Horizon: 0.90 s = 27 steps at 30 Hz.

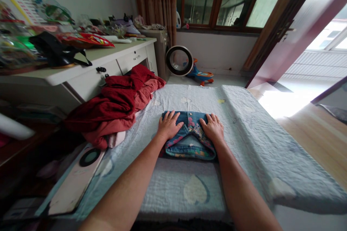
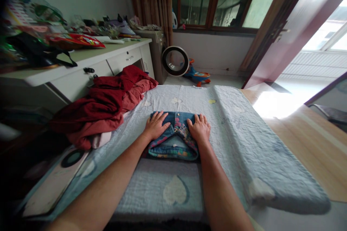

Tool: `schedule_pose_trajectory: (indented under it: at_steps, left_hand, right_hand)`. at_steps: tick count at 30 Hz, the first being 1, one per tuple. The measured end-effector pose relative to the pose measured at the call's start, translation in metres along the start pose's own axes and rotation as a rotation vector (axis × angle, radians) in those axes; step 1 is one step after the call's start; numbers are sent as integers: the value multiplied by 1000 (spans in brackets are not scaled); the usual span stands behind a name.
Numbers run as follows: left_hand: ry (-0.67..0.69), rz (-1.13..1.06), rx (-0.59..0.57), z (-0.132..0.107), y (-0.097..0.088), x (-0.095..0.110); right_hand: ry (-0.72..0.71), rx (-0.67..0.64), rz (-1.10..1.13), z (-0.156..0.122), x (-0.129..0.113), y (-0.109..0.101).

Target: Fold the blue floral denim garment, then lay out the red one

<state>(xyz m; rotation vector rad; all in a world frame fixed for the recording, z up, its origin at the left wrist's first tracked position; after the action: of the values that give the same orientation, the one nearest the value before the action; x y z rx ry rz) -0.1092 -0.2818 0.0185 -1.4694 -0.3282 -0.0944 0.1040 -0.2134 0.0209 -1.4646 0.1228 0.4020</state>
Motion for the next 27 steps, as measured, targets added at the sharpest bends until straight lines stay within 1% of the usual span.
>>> schedule_pose_trajectory:
  at_steps: [3,6,9,11,12,13,14,16,18,19,21,27]
  left_hand:
    - [-33,-21,-11,-1,0,-2]
    - [-49,-27,8,-2,-1,-3]
    - [-45,-27,24,-3,-1,-4]
    - [-41,-31,24,-3,-1,-4]
    - [-40,-34,22,-3,-1,-5]
    - [-39,-36,21,-3,0,-5]
    - [-37,-39,23,-3,-1,-5]
    - [-31,-41,31,-3,-1,-5]
    - [-27,-41,45,-3,-2,-5]
    - [-25,-41,50,-3,-2,-4]
    - [-24,-40,56,-4,-3,-4]
    - [-30,-49,61,-5,-4,-4]
  right_hand:
    - [6,36,56,3,6,0]
    - [28,90,155,5,14,-2]
    - [22,187,214,3,17,-10]
    - [-38,286,209,-2,13,-20]
    - [-88,320,197,-4,9,-25]
    - [-145,327,182,-6,4,-27]
    - [-198,301,163,-8,-2,-26]
    - [-268,168,117,-8,-10,-18]
    - [-271,25,61,-7,-13,-6]
    - [-254,-24,33,-6,-13,-2]
    - [-204,-79,-15,-4,-10,3]
    - [-51,-156,-56,-1,6,7]
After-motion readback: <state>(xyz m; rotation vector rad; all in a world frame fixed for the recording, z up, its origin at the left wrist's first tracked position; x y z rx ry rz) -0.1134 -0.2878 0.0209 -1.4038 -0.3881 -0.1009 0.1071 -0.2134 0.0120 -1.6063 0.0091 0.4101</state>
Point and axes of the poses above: each hand's wrist, its own z-axis towards the middle knuckle, its own y-axis out of the palm, x = y × z, the point moved 7 cm from there along z, towards the middle knuckle
